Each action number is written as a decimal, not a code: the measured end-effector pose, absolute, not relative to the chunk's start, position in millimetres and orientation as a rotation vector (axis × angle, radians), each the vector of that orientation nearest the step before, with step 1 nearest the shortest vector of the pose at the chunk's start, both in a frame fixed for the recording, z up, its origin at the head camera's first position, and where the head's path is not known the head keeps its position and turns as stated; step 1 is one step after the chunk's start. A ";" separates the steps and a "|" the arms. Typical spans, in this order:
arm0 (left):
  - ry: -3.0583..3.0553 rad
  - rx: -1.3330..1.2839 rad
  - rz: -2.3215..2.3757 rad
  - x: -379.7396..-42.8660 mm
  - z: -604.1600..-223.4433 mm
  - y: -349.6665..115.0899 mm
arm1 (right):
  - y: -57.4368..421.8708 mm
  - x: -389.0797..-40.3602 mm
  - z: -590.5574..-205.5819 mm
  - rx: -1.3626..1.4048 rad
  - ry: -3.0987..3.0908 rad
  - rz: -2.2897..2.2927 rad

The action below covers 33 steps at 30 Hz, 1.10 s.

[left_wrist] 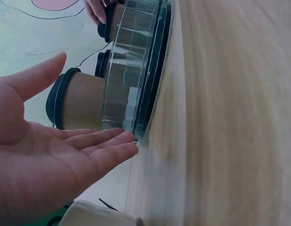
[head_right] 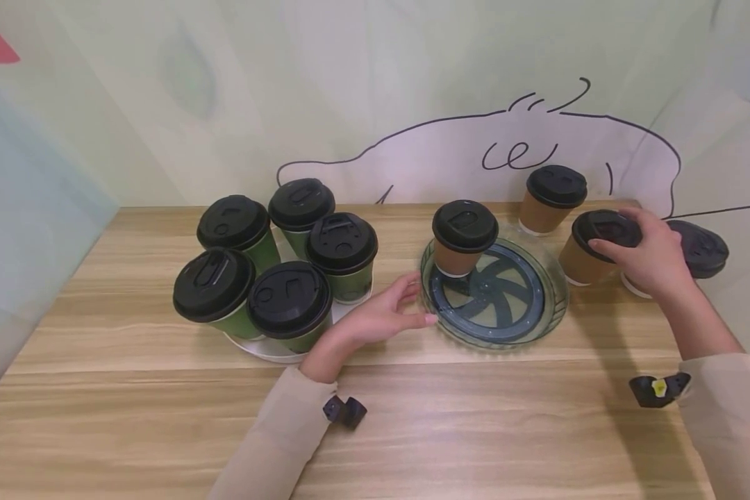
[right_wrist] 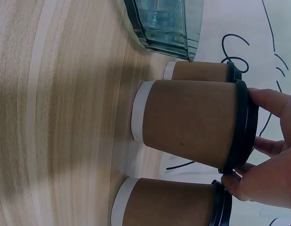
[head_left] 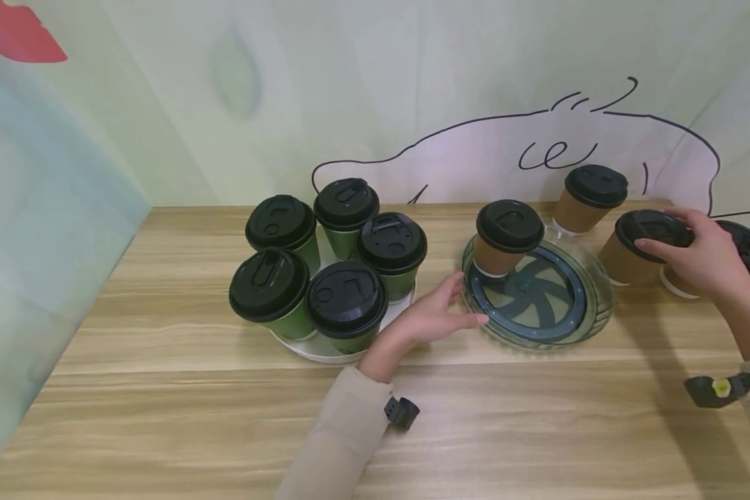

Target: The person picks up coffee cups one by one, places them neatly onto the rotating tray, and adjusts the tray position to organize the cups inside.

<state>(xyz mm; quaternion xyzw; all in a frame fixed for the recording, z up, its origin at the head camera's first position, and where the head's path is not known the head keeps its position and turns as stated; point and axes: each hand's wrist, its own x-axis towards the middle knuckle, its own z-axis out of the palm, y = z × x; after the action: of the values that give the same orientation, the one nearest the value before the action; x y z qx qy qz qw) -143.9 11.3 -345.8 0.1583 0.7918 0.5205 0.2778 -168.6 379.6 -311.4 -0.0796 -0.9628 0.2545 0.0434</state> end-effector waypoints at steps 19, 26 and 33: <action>2.156 0.425 1.351 -143.4 -346.5 11.2 | 371.6 -158.2 -298.9 -0.247 -2.913 0.752; 2.169 0.422 1.346 -143.8 -347.4 11.1 | 367.7 -154.3 -283.4 -0.262 -2.891 0.783; 2.170 0.413 1.345 -144.8 -348.8 11.1 | 362.3 -150.5 -277.4 -0.263 -2.849 0.818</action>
<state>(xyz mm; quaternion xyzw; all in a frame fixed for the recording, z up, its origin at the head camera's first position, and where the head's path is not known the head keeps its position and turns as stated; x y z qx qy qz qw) -144.8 11.1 -348.8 0.1534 0.8070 0.5000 0.2742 -150.5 362.3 -277.4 -0.0881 -0.9541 0.2739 0.0827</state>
